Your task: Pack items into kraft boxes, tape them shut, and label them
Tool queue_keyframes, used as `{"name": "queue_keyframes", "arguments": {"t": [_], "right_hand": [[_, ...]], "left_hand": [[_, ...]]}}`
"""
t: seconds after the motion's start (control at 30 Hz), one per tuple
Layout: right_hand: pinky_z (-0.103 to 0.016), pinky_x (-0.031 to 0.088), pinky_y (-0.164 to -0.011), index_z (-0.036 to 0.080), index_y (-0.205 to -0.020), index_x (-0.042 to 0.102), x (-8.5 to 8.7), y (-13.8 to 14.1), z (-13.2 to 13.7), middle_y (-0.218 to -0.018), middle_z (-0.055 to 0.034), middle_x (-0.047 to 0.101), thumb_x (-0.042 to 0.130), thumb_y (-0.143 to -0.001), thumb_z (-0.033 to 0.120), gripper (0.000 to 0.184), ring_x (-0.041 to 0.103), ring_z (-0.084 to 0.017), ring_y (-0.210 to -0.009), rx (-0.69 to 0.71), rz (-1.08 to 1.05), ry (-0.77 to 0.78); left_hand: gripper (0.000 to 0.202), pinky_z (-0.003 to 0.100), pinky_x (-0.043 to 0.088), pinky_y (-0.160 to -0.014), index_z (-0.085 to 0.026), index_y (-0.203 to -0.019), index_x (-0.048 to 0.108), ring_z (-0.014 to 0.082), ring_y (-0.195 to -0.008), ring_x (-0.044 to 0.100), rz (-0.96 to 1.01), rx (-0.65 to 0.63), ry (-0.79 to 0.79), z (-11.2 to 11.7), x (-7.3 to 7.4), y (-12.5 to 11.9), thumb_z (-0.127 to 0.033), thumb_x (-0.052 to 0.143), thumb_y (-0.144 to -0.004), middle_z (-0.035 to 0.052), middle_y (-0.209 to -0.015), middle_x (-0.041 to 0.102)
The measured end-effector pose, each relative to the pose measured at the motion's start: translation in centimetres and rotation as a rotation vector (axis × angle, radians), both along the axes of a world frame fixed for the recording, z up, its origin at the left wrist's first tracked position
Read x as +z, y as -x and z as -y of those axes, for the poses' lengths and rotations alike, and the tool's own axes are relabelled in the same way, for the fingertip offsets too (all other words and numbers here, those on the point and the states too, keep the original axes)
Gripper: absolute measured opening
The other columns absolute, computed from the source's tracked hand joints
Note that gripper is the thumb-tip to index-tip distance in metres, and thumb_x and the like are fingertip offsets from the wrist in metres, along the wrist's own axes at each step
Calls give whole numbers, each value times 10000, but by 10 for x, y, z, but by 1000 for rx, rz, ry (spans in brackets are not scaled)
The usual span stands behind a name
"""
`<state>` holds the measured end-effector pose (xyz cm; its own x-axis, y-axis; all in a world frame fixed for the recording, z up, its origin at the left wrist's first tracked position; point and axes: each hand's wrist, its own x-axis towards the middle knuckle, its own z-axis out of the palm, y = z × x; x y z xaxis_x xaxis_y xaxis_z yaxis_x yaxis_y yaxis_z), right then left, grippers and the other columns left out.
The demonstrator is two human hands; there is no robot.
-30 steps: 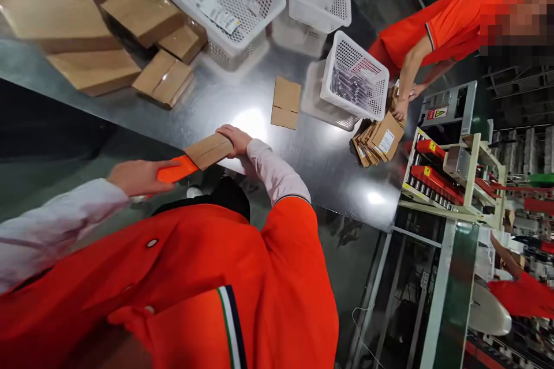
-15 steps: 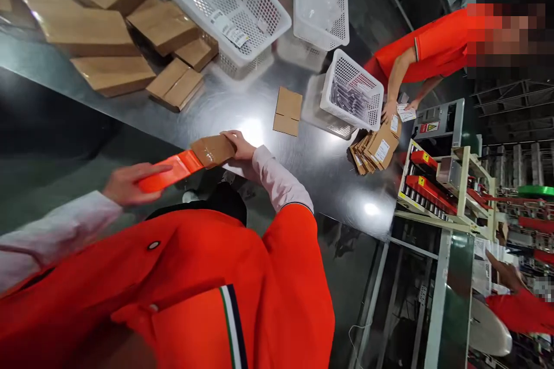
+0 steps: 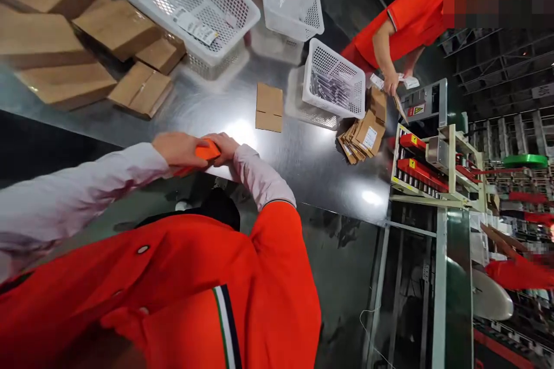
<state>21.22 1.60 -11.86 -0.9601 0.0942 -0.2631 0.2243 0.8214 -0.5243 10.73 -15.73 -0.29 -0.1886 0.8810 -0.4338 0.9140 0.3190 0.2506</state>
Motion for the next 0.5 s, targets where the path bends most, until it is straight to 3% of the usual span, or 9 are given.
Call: {"name": "queue_keyframes", "arguments": {"t": [0.13,0.23,0.33,0.4,0.5], "right_hand": [[-443,388,-1297,89,-1484,621,-3,10,1,-1570,-159,626,887,-596,165,930,597,-318,-1427,90,15,-17],[-438,408,-1282,105,-1463,638,-6,8,0,-1542,-164,645,886,-590,195,912,608,-317,-1405,100,-14,-15],[-448,402,-1262,64,-1464,646,-11,8,1,-1521,-166,646,856,-678,267,839,600,-316,-1408,119,-20,-32],[-445,401,-1263,51,-1482,628,-14,9,3,-1533,-173,635,867,-673,268,872,590,-319,-1418,130,-22,-30],[-441,413,-1278,62,-1491,602,-15,11,4,-1536,-193,634,910,-576,211,977,600,-335,-1404,121,-26,-13]], "left_hand": [[781,363,511,-869,-272,-1621,617,366,-1072,746,-21,-32,81,45,-11,23,-586,652,-907,149,-1201,800],[833,339,503,-849,-312,-1653,574,357,-1056,753,-59,4,191,99,-36,40,-634,634,-887,116,-1177,813],[822,336,493,-827,-308,-1654,572,366,-1070,752,-61,55,185,141,-66,44,-626,608,-897,125,-1187,811],[804,350,494,-837,-274,-1647,584,379,-1099,743,-44,69,143,154,-81,37,-580,625,-904,157,-1205,801],[763,390,506,-872,-214,-1622,605,408,-1151,721,-5,94,87,155,-96,21,-508,650,-919,208,-1305,762]]}}
